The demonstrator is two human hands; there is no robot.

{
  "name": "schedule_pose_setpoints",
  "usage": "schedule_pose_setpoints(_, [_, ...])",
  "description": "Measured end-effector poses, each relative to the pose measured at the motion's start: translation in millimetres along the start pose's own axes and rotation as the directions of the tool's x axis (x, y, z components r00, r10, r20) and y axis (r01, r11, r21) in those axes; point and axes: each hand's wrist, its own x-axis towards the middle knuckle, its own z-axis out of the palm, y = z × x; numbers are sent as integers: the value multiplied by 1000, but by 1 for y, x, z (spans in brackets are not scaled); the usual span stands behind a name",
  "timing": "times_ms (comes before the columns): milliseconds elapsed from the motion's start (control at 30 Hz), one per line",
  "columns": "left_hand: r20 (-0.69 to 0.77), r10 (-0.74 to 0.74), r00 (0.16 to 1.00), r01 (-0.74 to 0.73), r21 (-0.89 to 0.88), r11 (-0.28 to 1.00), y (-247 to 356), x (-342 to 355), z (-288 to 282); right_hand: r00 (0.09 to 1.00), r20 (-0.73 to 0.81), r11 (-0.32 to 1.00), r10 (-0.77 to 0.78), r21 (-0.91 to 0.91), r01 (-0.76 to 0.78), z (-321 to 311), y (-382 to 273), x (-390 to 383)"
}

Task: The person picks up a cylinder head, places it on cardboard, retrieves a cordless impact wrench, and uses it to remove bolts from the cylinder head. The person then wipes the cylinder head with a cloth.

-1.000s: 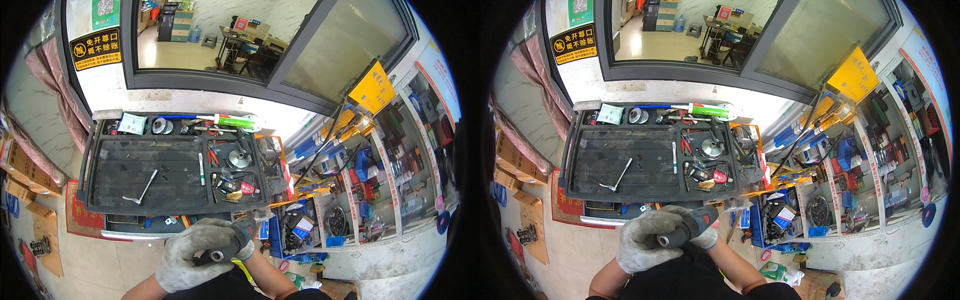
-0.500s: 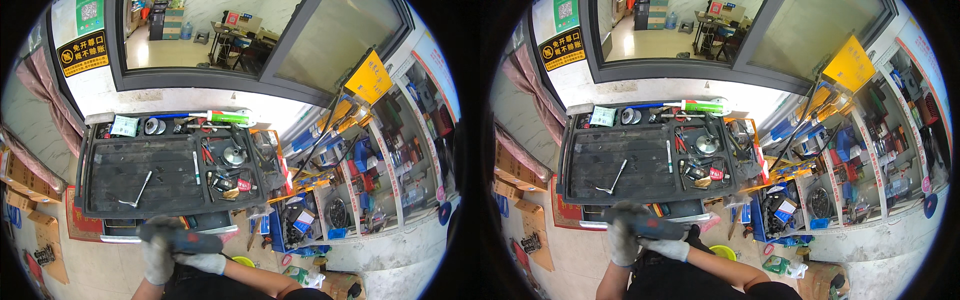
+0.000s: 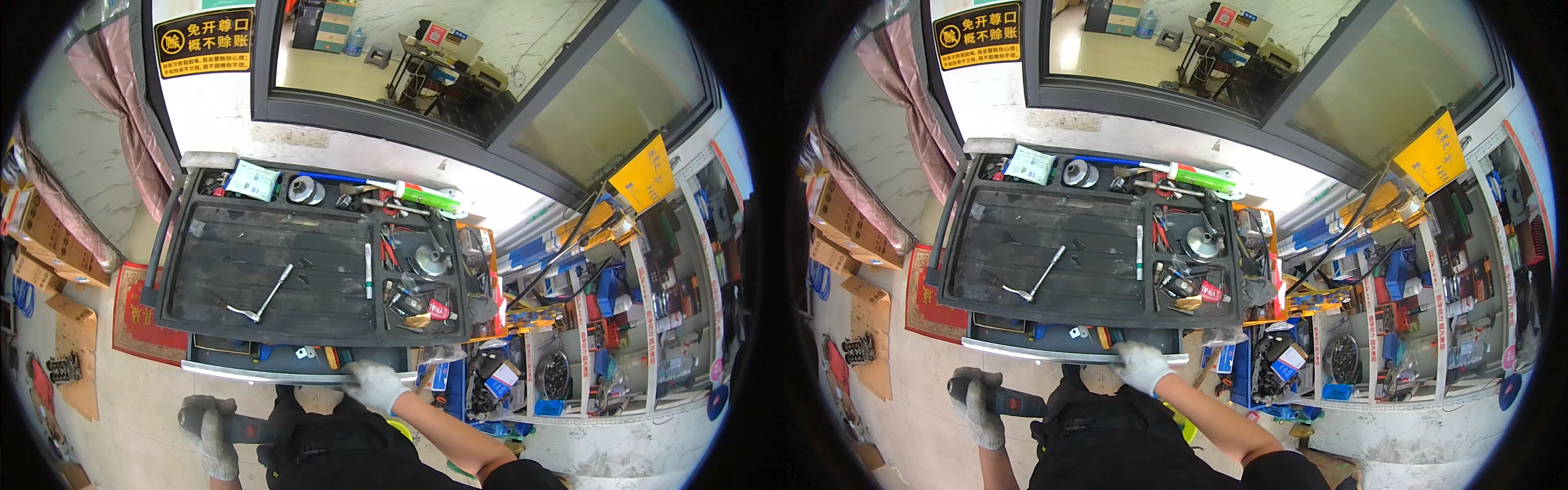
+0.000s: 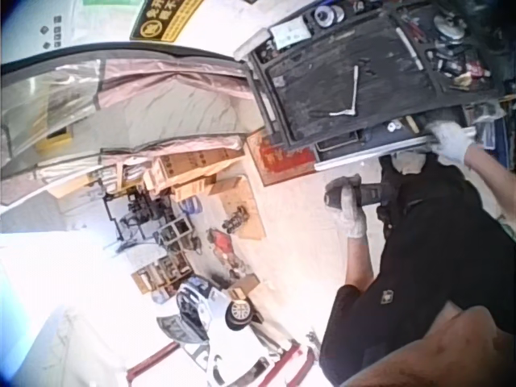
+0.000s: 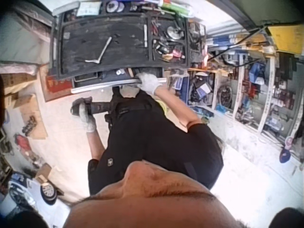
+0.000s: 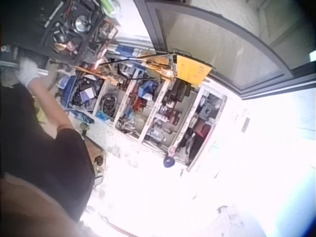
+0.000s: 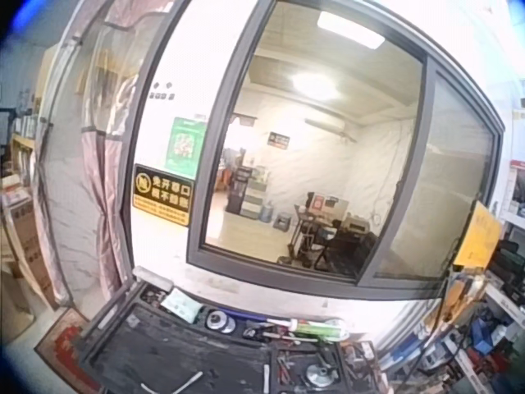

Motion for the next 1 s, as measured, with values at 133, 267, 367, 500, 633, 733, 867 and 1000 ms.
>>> schedule_pose_setpoints(133, [-2,12,1000,-12,29,999,-7,2,-21,1000,9,966,11,-257,-8,26,-11,16])
schedule_pose_setpoints(267, [-48,-43,998,44,9,999,-13,9,-27,999,38,969,22,-245,-12,28,-7,21])
schedule_pose_setpoints(367, [33,-57,998,58,-11,998,-24,24,-40,999,22,965,50,-259,-42,27,-13,14])
schedule_pose_setpoints(500, [118,-33,992,33,6,999,-10,39,-36,989,85,961,121,-258,-96,30,-22,10])
schedule_pose_setpoints(633, [155,-85,984,83,17,996,-11,59,-41,972,150,965,183,-218,-148,38,-23,2])
schedule_pose_setpoints(733, [259,-137,956,119,85,989,-8,73,-49,955,187,962,231,-187,-196,38,-32,-3])
schedule_pose_setpoints(867, [318,-206,926,179,111,978,-8,80,-57,896,314,946,313,-188,-264,44,-36,-4])
schedule_pose_setpoints(1000, [368,-221,903,154,202,967,-3,82,-56,942,196,952,272,86,-292,52,-47,3])
